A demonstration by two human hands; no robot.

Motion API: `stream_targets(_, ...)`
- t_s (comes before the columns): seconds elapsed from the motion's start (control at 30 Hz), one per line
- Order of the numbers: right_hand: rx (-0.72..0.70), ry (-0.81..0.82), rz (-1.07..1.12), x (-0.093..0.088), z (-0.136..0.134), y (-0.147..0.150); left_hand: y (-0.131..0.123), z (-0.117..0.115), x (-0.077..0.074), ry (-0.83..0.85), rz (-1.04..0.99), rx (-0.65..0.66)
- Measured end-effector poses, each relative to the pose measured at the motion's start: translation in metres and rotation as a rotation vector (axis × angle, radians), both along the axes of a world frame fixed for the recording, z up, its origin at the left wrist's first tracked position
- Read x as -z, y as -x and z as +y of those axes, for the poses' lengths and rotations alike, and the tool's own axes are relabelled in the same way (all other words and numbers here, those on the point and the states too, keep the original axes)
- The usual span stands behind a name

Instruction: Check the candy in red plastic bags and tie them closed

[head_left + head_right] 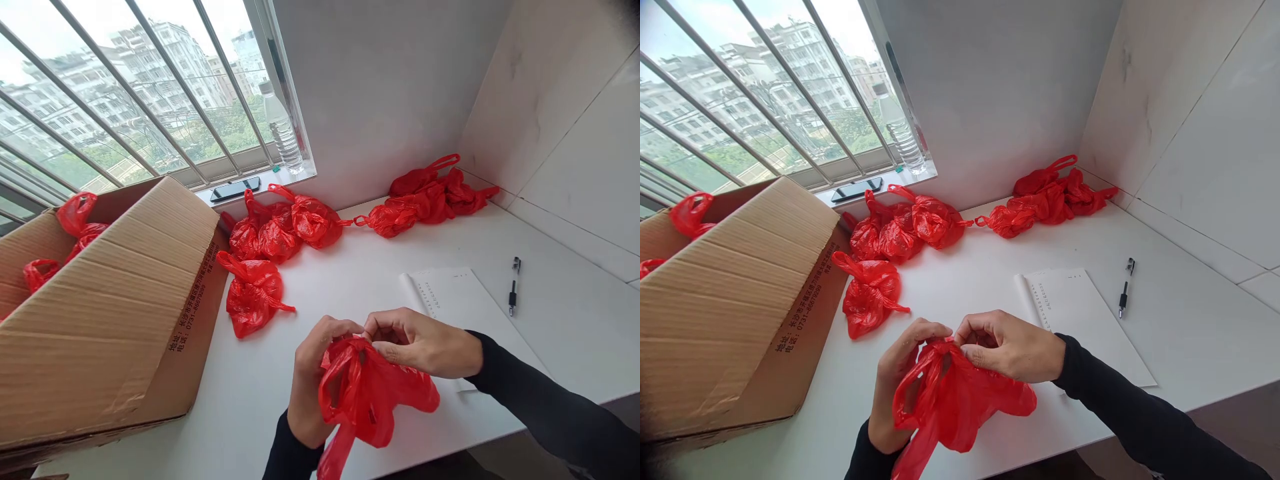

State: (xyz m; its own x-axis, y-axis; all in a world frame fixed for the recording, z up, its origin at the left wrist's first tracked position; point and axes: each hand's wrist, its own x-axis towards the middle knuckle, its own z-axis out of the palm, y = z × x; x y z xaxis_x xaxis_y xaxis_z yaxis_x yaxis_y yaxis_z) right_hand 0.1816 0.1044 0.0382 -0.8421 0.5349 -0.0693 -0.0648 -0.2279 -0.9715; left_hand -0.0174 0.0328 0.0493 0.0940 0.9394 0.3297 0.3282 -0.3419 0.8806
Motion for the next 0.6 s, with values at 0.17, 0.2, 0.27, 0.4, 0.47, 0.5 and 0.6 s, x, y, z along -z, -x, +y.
stream_targets(0.17, 0.055, -0.045, -0.037, -0.0039, 0.0018, -0.0008, 0.006, -0.0014, -0.0024, 0.077, -0.08, 0.083)
stream_targets(0.2, 0.047, -0.056, -0.044, -0.0041, 0.0024, -0.0006, 0.006, -0.0014, -0.0012, 0.064, -0.092, 0.072)
stream_targets(0.27, 0.011, -0.073, -0.048, -0.0037, 0.0031, 0.0005, 0.0048, -0.0007, 0.0024, 0.028, -0.104, 0.033)
stream_targets(0.4, 0.017, -0.028, -0.031, -0.0027, 0.0025, 0.0031, 0.0019, 0.0014, 0.0066, -0.01, -0.101, 0.013)
stream_targets(0.47, 0.029, 0.01, -0.035, -0.0038, 0.002, 0.0031, 0.0021, 0.0015, 0.005, 0.003, -0.105, 0.045)
stream_targets(0.5, 0.029, 0.015, -0.04, -0.0048, 0.0017, 0.0026, 0.0027, 0.0011, 0.0036, 0.014, -0.109, 0.068)
stream_targets(0.6, 0.049, -0.031, -0.045, -0.0082, 0.0011, -0.0001, 0.0059, -0.0021, -0.0004, 0.047, -0.134, 0.146)
